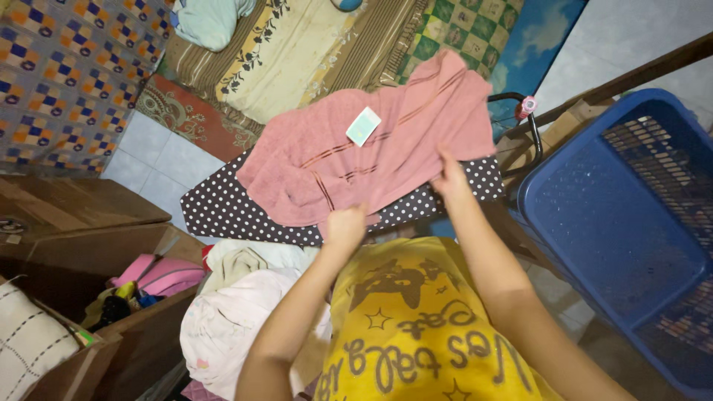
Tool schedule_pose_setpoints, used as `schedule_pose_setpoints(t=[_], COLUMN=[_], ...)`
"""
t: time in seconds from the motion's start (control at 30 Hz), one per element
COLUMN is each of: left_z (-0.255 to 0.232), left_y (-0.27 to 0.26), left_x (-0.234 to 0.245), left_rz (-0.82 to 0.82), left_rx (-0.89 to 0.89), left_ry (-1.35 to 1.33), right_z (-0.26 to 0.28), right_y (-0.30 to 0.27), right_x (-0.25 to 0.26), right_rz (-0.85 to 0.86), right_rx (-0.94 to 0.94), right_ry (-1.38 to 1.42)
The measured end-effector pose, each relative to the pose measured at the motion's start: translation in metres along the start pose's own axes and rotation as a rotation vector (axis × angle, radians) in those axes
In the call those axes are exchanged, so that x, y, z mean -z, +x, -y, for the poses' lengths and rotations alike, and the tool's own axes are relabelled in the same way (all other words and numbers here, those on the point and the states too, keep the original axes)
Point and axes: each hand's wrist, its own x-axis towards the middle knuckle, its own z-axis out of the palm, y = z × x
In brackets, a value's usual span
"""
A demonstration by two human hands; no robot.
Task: The person folds a pink towel on a polka-dotted ironing board. They smooth and align the towel, fold it multiple times into a compact rectangle, and place it into a blue laundry basket.
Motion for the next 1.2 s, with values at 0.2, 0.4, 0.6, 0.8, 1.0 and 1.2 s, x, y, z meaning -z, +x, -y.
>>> schedule_pose_setpoints(t=[0.2,0.4,0.6,0.8,1.0,1.2], left_z=[0.047,0.036,0.046,0.066,0.095,0.093], left_y=[-0.035,-0.019,-0.035,-0.063,-0.067,-0.06], left_x=[0.045,0.03,0.055,0.09,0.094,0.092], left_rz=[0.277,0.323,0.242,0.04,0.005,0.055], left_rx=[0.317,0.415,0.488,0.577,0.652,0.704], left_ry=[0.231,0.186,0.086,0.054,0.091,0.054], right_z=[0.017,0.035,0.066,0.053,0.031,0.036], right_y=[0.004,-0.026,0.063,0.091,0.089,0.083], right_x=[0.048,0.051,-0.037,-0.06,-0.054,-0.079], right_rz=[-0.443,-0.696,-0.111,-0.088,0.036,0.016], right_rx=[0.409,1.25,1.024,0.786,0.853,1.127], right_ry=[-0.319,-1.08,-1.149,-1.567,-1.312,-1.649])
